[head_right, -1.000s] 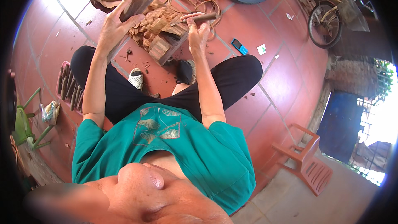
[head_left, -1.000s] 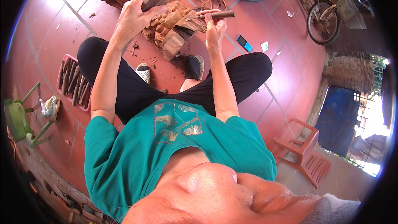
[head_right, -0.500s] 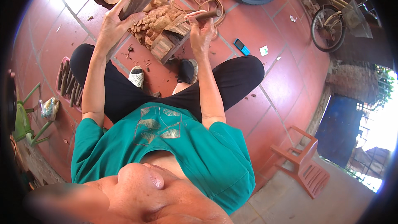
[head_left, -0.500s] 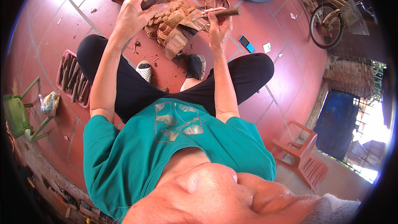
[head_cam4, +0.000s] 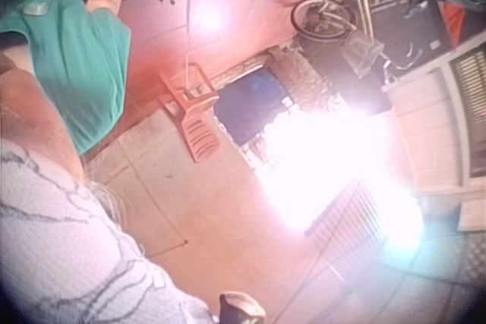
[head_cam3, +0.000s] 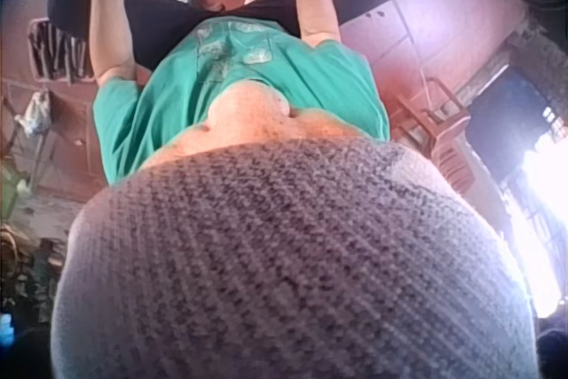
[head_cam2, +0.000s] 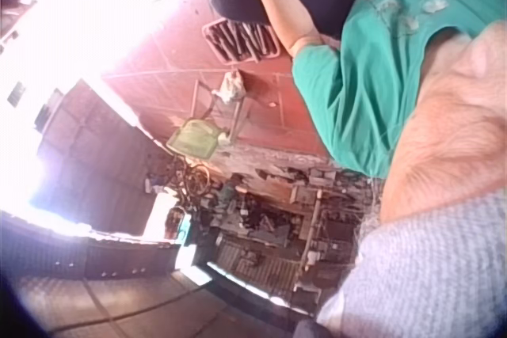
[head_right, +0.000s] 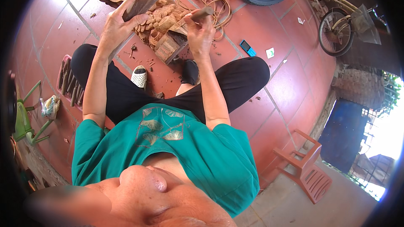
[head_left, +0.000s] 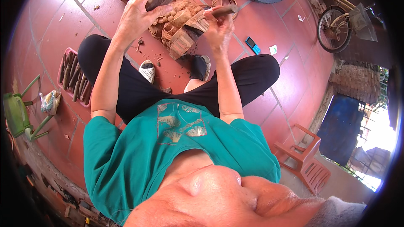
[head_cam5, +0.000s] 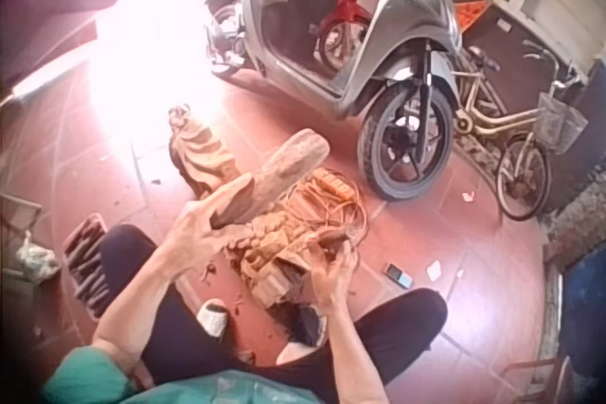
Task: The person carves a wooden sculpture using a chisel and mallet. They repeatedly strike the chisel to shape the wood, occasionally adjusting the tool and the piece. Wood shavings accumulate on the floor around the work area.
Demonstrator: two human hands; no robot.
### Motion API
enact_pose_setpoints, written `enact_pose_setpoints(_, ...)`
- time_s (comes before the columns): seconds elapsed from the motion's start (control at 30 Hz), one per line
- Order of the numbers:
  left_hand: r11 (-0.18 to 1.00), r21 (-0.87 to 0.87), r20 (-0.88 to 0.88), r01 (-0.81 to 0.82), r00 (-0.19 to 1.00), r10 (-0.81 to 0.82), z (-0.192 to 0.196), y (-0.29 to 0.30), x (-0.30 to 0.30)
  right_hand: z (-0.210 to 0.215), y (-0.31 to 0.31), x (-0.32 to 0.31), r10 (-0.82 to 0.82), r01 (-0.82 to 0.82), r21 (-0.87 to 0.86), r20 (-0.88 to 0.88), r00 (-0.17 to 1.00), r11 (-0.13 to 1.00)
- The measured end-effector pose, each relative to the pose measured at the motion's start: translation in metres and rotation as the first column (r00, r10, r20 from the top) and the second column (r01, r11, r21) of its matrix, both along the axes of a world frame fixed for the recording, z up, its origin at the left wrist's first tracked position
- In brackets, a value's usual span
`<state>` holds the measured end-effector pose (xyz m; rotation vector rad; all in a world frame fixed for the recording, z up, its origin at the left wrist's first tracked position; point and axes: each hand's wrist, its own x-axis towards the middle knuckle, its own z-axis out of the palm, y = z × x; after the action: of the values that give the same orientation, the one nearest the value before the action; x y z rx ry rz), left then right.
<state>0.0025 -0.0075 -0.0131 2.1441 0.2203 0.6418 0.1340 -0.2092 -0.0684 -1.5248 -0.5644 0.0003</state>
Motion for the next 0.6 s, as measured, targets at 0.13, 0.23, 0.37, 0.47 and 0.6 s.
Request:
enact_pose_setpoints(0.13, 1.0, 0.009, -0.001, -0.007, 1.0, 0.007, 0.008, -0.006, 0.002, -0.025, -0.01, 0.015, 0.025, 0.028, 0.28, -0.182, 0.983, 0.96)
enact_pose_setpoints(0.23, 0.997, -0.071, -0.046, 0.019, 0.999, -0.022, 0.014, -0.01, 0.003, -0.025, -0.012, 0.01, 0.09, -0.031, 0.34, -0.161, 0.983, 0.94)
enact_pose_setpoints(0.37, 0.993, -0.111, 0.035, 0.051, 0.998, -0.047, 0.012, -0.013, 0.007, -0.019, -0.016, 0.005, 0.173, -0.088, 0.387, -0.192, 0.966, 0.918)
enact_pose_setpoints(0.47, 0.987, -0.141, 0.047, 0.072, 0.997, -0.066, 0.009, -0.008, 0.007, -0.015, -0.02, 0.01, 0.158, -0.074, 0.417, -0.169, 0.973, 0.906)
enact_pose_setpoints(0.6, 0.977, -0.202, 0.07, 0.073, 0.996, -0.06, 0.007, -0.004, 0.005, -0.014, -0.018, 0.007, 0.142, -0.095, 0.357, -0.107, 0.984, 0.929)
